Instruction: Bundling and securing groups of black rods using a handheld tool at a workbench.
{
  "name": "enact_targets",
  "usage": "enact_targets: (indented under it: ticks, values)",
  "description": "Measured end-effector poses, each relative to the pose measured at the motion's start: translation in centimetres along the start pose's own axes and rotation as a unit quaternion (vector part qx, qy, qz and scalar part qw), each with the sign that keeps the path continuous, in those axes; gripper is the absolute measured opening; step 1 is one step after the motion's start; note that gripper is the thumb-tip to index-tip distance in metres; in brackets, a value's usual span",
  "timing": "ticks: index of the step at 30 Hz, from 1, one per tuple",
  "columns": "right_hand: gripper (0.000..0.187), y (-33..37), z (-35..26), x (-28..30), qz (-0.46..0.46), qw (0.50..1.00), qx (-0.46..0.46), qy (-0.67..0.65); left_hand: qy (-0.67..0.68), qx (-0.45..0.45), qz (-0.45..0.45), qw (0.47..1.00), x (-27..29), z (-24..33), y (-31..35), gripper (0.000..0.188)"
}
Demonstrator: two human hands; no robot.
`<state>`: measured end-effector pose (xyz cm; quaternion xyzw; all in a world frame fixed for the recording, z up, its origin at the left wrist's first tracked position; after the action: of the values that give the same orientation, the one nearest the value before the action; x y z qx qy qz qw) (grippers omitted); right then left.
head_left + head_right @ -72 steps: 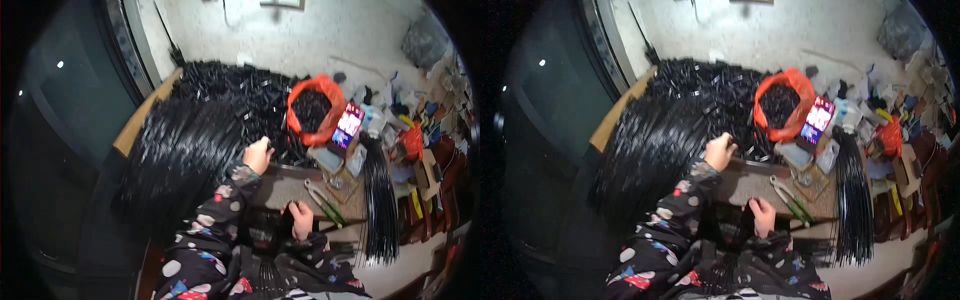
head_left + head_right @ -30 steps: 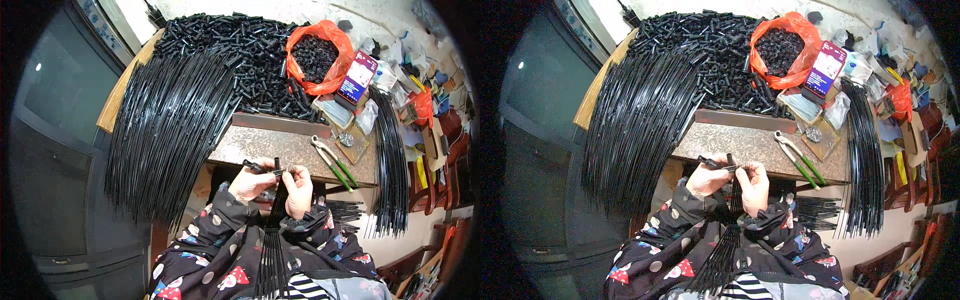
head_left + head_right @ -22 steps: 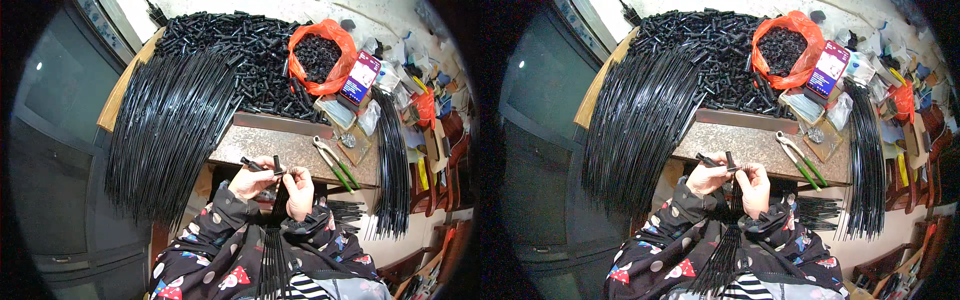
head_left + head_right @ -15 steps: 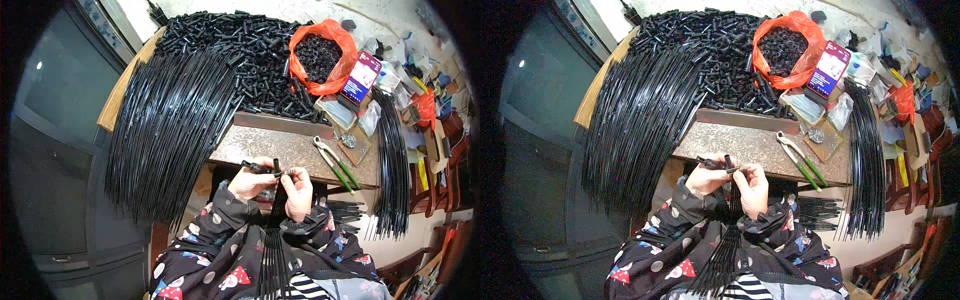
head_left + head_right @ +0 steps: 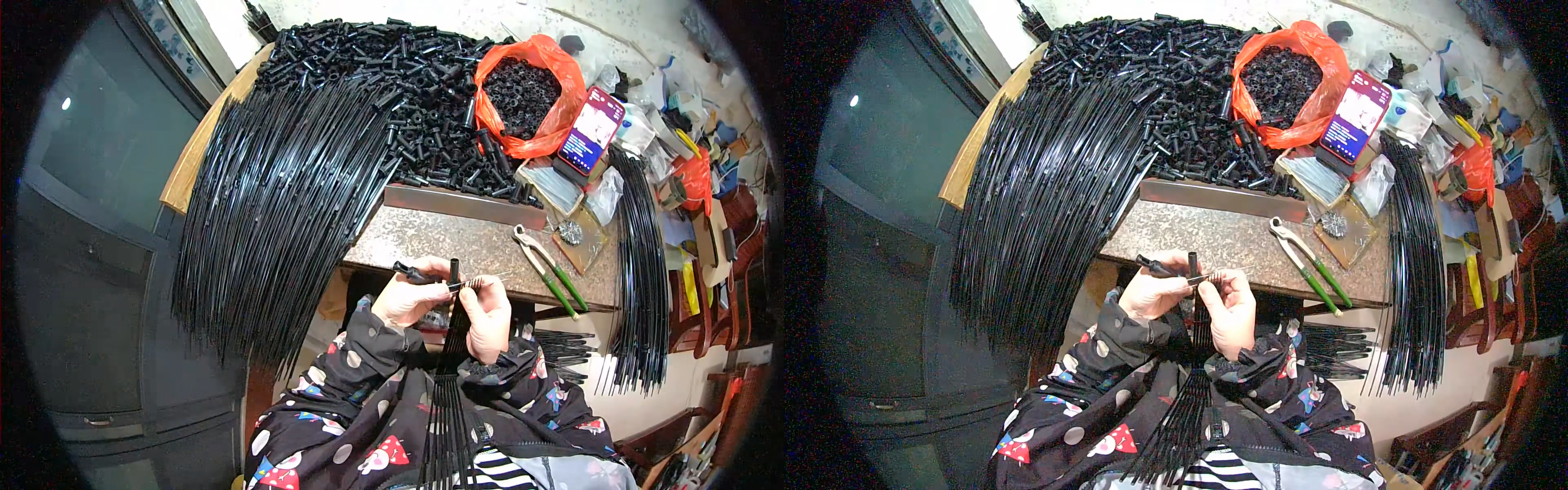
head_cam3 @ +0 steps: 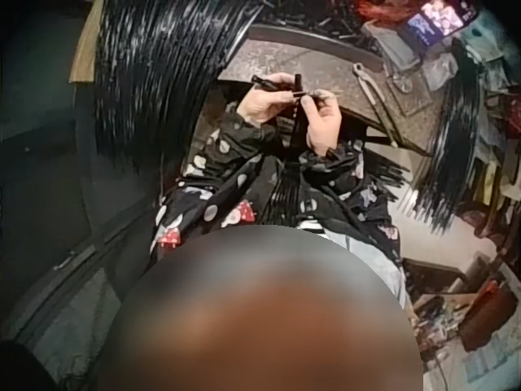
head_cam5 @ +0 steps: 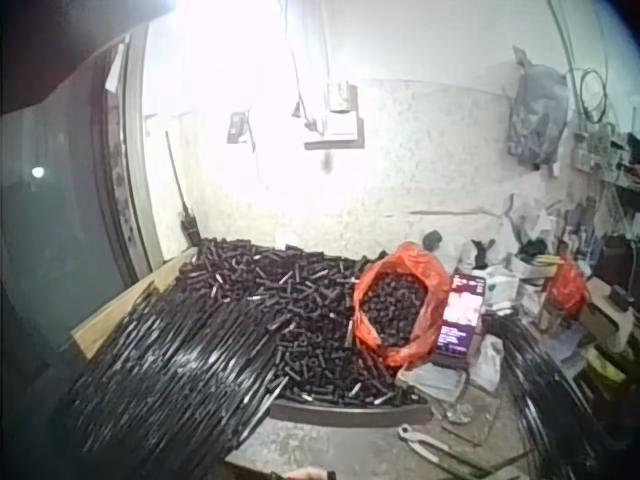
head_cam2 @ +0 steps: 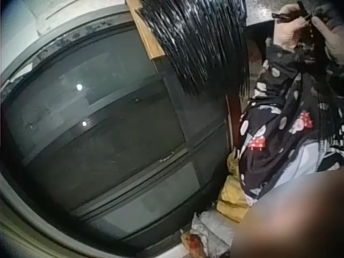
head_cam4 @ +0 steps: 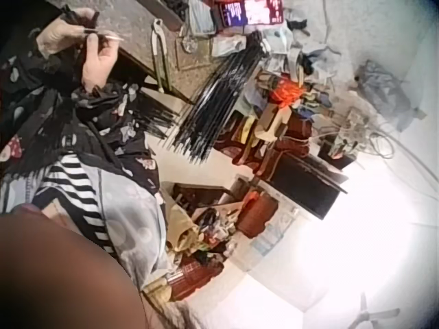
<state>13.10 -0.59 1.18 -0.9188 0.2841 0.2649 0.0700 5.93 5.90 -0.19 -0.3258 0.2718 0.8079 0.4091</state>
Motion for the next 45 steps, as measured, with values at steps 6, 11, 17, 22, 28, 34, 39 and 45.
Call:
enact_targets:
  ticks: [6, 11, 17, 22, 28, 34, 39, 45]
  values:
    - [0.013, -0.3, 0.3, 0.3, -0.003, 1.000, -0.004, 0.008, -0.039, -0.022, -0.034, 0.998, 0.4, 0.3, -0.5, 0.019]
    - [0.013, -0.3, 0.2, 0.0, -0.021, 0.999, 0.013, 0.024, 0.005, -0.009, 0.006, 1.000, 0.1, 0.0, 0.0, 0.019]
    - [0.014, -0.1, -0.2, -0.1, -0.014, 1.000, 0.013, 0.017, -0.009, -0.019, 0.015, 1.000, -0.1, 0.1, 0.2, 0.021]
    - [0.014, 0.0, -0.4, -0.3, -0.008, 1.000, 0.025, 0.001, -0.076, -0.051, 0.020, 0.996, 0.1, 0.7, 0.1, 0.021]
    - [0.015, -0.2, -0.2, -0.1, 0.004, 1.000, 0.022, -0.003, -0.424, -0.254, 0.079, 0.865, -2.9, 3.8, 1.5, 0.017]
    - [0.008, -0.4, 1.8, -0.1, -0.083, 0.985, -0.130, -0.071, -0.116, -0.122, 0.026, 0.985, -0.7, 1.1, 1.0, 0.021]
    - [0.005, -0.7, 1.6, 0.2, -0.024, 0.991, -0.068, -0.109, -0.519, -0.257, 0.081, 0.811, -2.1, 3.5, 1.2, 0.024]
    - [0.020, -0.7, 3.7, -0.4, -0.178, 0.956, -0.169, -0.161, -0.346, -0.105, 0.044, 0.931, -1.0, 3.0, 1.1, 0.019]
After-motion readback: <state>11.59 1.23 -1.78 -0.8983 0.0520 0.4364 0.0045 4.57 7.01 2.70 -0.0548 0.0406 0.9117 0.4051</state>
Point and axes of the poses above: each hand's wrist, its own y-axis away from the middle knuckle, its own x-axis out of the back of the hand, z = x × y, the point moved 6 cm from there along -y, towards the middle knuckle, and after that the axes turned 4 degrees about x, right-handed, at the moved point
